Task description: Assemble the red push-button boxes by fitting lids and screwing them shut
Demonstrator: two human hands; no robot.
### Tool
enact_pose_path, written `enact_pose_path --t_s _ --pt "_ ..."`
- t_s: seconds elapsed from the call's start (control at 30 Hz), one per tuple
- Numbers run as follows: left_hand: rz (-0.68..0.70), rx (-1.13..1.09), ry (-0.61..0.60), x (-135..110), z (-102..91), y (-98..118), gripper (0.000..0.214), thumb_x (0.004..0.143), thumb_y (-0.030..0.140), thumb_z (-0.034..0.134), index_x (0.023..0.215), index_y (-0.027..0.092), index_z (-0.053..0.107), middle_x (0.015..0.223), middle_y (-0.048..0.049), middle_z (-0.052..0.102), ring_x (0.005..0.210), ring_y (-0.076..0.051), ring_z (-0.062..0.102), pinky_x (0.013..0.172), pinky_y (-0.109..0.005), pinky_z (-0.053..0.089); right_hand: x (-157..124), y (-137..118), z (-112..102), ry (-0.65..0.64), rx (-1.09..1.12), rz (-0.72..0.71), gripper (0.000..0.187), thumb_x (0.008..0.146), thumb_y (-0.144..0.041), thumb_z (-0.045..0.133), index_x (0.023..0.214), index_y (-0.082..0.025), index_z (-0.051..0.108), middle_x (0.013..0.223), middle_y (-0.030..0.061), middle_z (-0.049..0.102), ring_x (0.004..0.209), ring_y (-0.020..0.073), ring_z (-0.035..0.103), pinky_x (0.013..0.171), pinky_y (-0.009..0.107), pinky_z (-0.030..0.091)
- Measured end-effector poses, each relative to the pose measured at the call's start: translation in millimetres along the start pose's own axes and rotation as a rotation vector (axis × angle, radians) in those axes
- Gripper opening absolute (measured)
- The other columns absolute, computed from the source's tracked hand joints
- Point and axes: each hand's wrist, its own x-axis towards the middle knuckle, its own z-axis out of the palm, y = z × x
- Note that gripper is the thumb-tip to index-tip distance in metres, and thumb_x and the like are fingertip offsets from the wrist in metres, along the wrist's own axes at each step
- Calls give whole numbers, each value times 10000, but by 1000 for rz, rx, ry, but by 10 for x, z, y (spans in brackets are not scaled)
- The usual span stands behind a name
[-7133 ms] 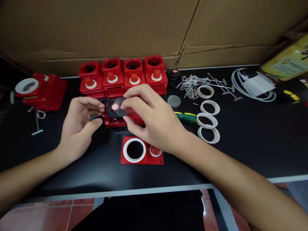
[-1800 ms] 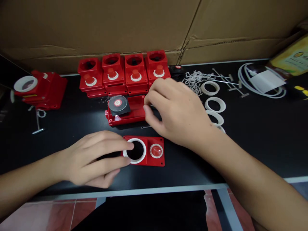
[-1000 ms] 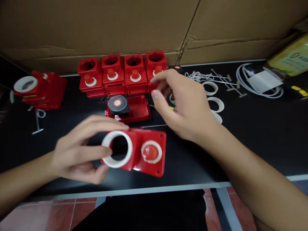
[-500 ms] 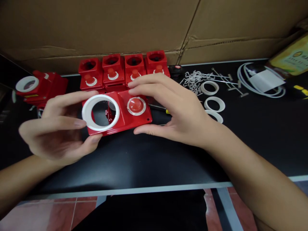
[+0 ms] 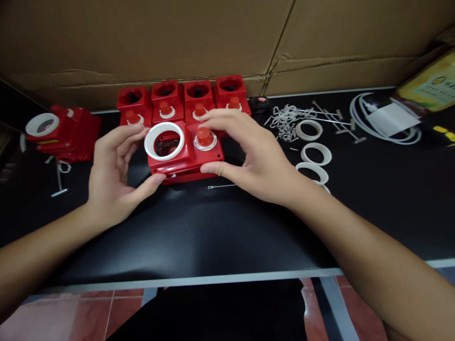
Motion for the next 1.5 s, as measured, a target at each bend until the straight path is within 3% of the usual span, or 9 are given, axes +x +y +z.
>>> enact_pose_path --t_s 0.1,0.4,0.6,0.8,1.03,1.23,1.37,1.5 --pt "-14 -16 40 18 7 2 662 1122 410 724 1704 365 413 1749 -119 591 1650 -358 600 1411 -605 523 -20 62 54 -7 -4 -20 477 1050 -363 862 1504 -314 724 1616 149 750 1532 411 701 1329 706 531" --pt "-22 -2 23 47 0 28 605 1075 335 754 1631 310 517 1622 -86 681 1498 -362 705 1308 -576 622 -68 156 177 -46 -7 -23 476 1069 -470 820 1498 -304 697 1579 149 762 1483 397 708 1259 649 572" --pt "18 71 -12 73 -13 18 568 1113 368 692 1637 250 504 1602 -43 685 1433 -340 727 1258 -532 668 -72 172 183 -79 23 -14 484 1055 -392 836 1503 -276 691 1569 164 755 1465 383 718 1250 626 584" --pt "77 52 17 75 23 -32 669 1033 346 812 1623 188 537 1563 -154 707 1405 -383 743 1218 -606 685 -48 151 159 -162 59 51 503 1062 -416 814 1521 -257 684 1603 182 725 1491 400 699 1286 639 562" --pt "33 12 -33 30 41 -58 739 1056 362 787 1698 224 447 1683 -164 628 1511 -394 696 1303 -607 624 -48 129 152 -167 64 111 508 1016 -402 862 1481 -277 701 1501 137 776 1355 393 746 1198 612 615" --pt "78 39 -78 25 1 -22 816 927 290 810 1657 238 449 1586 -161 664 1425 -403 725 1246 -593 640 -50 95 80 -234 125 143 546 921 -462 971 1382 -297 731 1393 103 785 1248 380 747 1089 572 650" --pt "77 18 -108 18 11 36 819 923 360 849 1634 227 463 1546 -168 689 1364 -399 753 1188 -562 669 -71 40 47 -258 140 138 560 894 -436 994 1359 -287 721 1347 96 760 1219 367 739 1040 541 657" --pt "70 -71 -90 -1 53 61 858 970 418 897 1671 228 439 1608 -202 659 1455 -405 730 1244 -571 643 -79 -10 52 -282 131 141 541 937 -457 959 1377 -271 705 1350 112 749 1220 371 742 1028 547 662"
